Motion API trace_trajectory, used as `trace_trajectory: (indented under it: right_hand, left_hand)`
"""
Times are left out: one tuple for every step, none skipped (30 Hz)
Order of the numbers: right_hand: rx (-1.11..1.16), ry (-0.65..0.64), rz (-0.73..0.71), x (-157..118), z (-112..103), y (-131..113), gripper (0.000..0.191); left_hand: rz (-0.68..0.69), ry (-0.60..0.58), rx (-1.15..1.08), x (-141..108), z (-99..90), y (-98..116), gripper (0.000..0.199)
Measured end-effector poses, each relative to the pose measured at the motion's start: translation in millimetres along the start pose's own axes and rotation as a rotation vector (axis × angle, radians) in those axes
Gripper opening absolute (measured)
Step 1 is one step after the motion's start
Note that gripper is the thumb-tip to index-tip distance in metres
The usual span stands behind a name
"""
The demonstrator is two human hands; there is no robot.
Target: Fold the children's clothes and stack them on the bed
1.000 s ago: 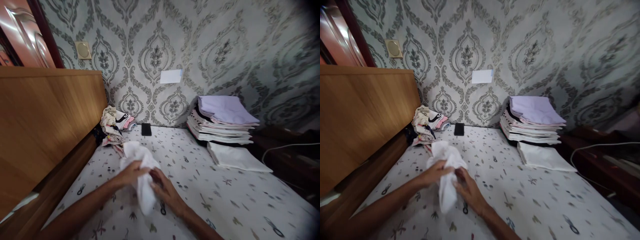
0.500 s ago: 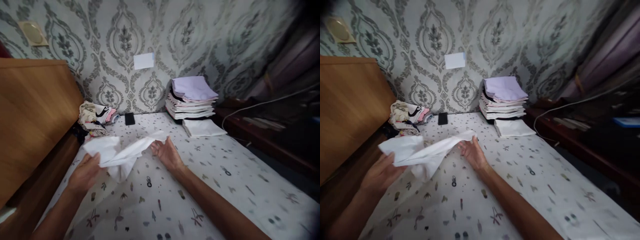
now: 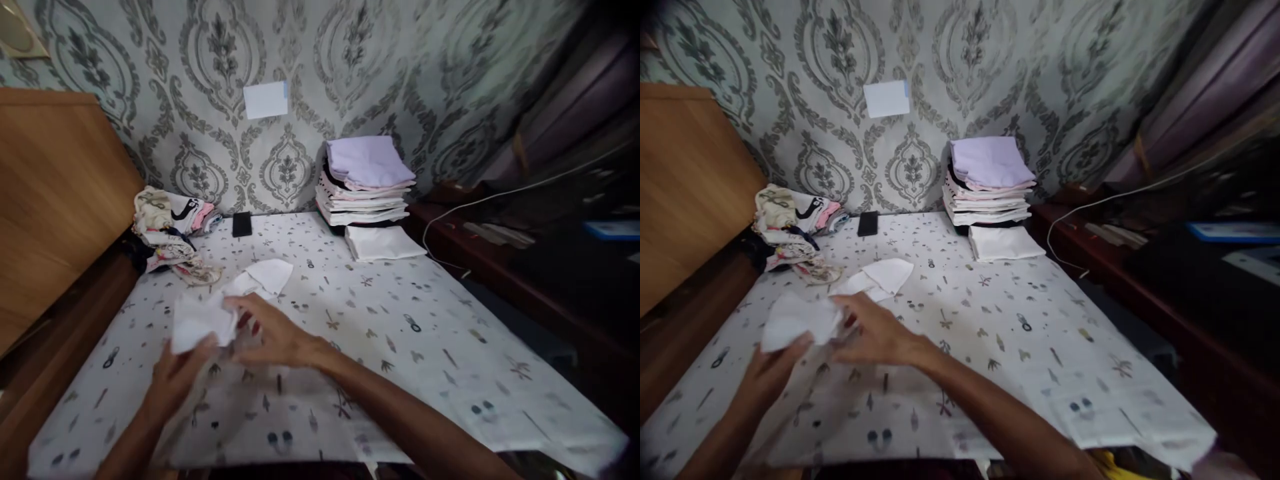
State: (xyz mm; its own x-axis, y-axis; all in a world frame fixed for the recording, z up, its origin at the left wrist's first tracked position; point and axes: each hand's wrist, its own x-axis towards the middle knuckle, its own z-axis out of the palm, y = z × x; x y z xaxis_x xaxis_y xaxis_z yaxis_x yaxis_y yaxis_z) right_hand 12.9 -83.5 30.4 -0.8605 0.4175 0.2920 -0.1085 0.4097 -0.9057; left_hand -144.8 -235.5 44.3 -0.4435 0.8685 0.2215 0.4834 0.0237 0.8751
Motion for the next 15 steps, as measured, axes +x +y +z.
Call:
trace_trajectory:
  right_hand:
    - [-0.068,-0.035,-0.059,-6.2,8.0,-9.7,0.074]
    - [-0.11,-0.02,-0.107,-13.0,12.2,-18.1,0.067]
    - [-0.114,0.029,-0.136,-20.3,12.7,-25.0,0.054]
    - [-0.091,0.093,-0.149,-28.0,9.9,-30.2,0.04]
    - [-0.057,0.154,-0.156,-36.3,4.5,-34.0,0.027]
    - [-0.024,0.2,-0.158,-45.2,-2.5,-36.6,0.019]
    - [0.0,0.231,-0.157,-54.8,-10.4,-38.7,0.015]
    - [0.007,0.256,-0.154,-64.9,-18.4,-40.8,0.014]
    - [-0.002,0.276,-0.147,-75.5,-26.0,-43.4,0.014]
    - [-0.019,0.295,-0.127,-86.2,-32.9,-46.7,0.014]
    - [-0.04,0.32,-0.094,-97.0,-39.0,-50.9,0.014]
    - [-0.062,0.347,-0.054,-107.7,-44.3,-55.9,0.015]
    - [-0.084,0.376,-0.017,-118.3,-49.0,-61.3,0.014]
    - [-0.102,0.404,0.012,-128.7,-53.2,-66.7,0.015]
    - [-0.116,0.442,0.035,-139.0,-57.1,-71.8,0.016]
  left_hand:
    - [0.131,-0.011,0.115,-8.2,8.3,7.2,0.034]
    - [0.289,-0.033,0.227,-15.6,15.4,15.1,0.028]
    - [0.453,-0.059,0.32,-21.8,21.2,23.4,0.025]
    - [0.594,-0.075,0.387,-26.4,25.7,31.6,0.027]
    - [0.696,-0.07,0.428,-29.1,29.0,38.8,0.032]
    - [0.754,-0.043,0.449,-29.6,31.5,44.5,0.038]
    - [0.769,-0.005,0.461,-27.9,33.4,47.7,0.046]
    - [0.748,0.024,0.471,-24.6,35.0,48.0,0.054]
    - [0.705,0.023,0.484,-20.2,36.6,45.1,0.062]
    - [0.642,-0.033,0.507,-15.5,38.4,39.2,0.069]
    - [0.568,-0.136,0.533,-11.0,40.4,30.9,0.071]
    - [0.491,-0.25,0.56,-7.3,42.6,21.3,0.07]
    - [0.423,-0.349,0.59,-4.2,44.9,11.3,0.067]
    - [0.375,-0.417,0.623,-1.8,47.1,2.1,0.062]
    - [0.343,-0.453,0.657,0.4,48.7,-5.8,0.057]
